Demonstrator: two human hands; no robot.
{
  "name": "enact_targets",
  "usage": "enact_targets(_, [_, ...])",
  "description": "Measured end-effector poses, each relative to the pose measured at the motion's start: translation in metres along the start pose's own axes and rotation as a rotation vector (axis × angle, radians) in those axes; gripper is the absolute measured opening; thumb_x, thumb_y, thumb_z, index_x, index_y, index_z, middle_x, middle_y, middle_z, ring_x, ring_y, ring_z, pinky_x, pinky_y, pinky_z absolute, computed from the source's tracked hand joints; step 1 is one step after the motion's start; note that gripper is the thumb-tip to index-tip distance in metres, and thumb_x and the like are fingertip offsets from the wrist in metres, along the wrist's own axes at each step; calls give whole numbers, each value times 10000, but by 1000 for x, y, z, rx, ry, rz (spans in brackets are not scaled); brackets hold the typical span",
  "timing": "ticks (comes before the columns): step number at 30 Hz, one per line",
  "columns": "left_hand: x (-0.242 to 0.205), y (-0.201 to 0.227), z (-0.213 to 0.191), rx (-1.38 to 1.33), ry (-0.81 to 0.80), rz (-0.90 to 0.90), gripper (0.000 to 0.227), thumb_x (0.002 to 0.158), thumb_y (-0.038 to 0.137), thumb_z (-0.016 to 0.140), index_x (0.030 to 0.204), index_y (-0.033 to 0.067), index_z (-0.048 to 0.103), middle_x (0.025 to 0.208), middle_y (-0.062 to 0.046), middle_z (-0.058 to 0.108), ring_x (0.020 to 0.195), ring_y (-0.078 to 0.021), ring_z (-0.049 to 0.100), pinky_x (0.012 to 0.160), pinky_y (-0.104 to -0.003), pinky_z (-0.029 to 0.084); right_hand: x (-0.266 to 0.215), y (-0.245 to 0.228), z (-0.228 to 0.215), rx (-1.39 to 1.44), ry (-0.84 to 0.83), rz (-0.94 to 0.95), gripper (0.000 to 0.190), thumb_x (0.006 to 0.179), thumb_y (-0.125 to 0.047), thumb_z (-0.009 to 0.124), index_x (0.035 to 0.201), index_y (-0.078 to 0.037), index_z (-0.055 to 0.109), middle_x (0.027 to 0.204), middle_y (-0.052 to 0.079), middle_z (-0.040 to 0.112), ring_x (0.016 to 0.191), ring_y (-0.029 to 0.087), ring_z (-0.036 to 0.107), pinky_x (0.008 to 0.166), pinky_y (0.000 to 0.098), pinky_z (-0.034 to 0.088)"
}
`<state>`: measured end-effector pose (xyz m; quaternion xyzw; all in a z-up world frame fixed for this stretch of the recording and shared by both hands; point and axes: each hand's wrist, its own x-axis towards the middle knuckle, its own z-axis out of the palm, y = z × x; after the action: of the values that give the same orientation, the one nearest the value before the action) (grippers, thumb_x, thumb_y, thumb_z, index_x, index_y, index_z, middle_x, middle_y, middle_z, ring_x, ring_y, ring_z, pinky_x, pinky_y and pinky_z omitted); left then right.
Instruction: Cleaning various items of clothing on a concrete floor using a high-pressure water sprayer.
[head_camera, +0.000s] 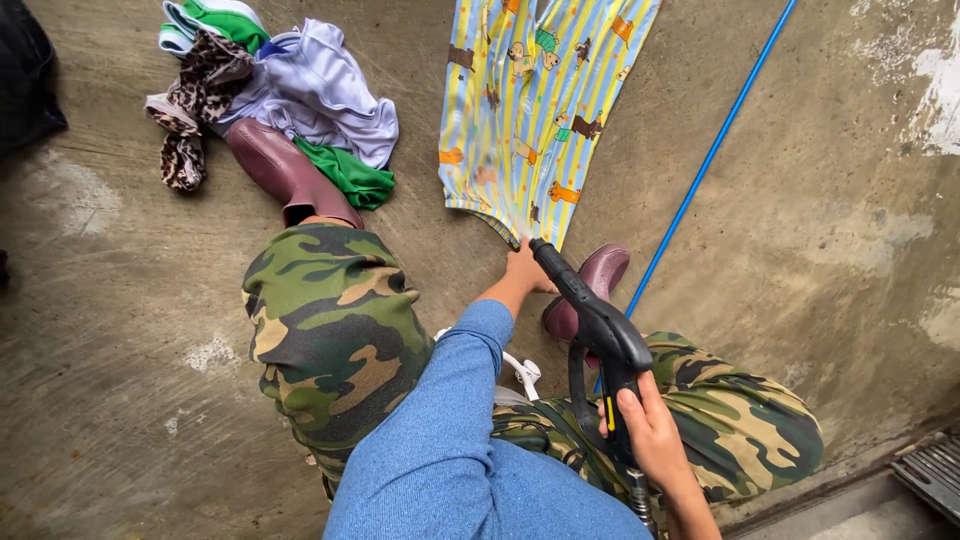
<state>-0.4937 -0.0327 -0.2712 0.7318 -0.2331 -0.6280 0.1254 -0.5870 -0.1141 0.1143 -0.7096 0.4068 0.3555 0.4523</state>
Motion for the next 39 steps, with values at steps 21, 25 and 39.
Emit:
enact_targets(21, [-11, -121, -34, 395, 515, -130, 793, 1068, 155, 466, 1645, 434, -1, 1732, -56, 32, 1543, -470, 53, 1147, -750, 236, 17, -23, -10, 124, 63, -155, 430, 1050, -274, 407, 1438, -93, 444, 813, 170, 665, 608, 237, 658, 610, 377, 576])
enact_targets(25, [-15, -138, -63, 543, 351, -13, 715, 1109, 233, 411, 1649, 403, -25, 1726, -36, 70, 1544, -389, 139, 1131, -626, 341, 18, -50, -8, 91, 104, -267, 436, 1041, -300, 417, 1398, -56, 472, 835, 150, 698, 631, 214, 699, 615, 348, 593])
enact_targets(39, [48, -105, -3, 257, 669, 141, 564, 934, -3, 611, 1459, 129, 456, 1361, -176, 452, 1153, -392, 516, 617, -447, 637, -4, -14, -15, 22, 115, -42, 555, 1019, -296, 410, 1554, -150, 387, 831, 150, 727, 627, 225, 699, 612, 380, 593])
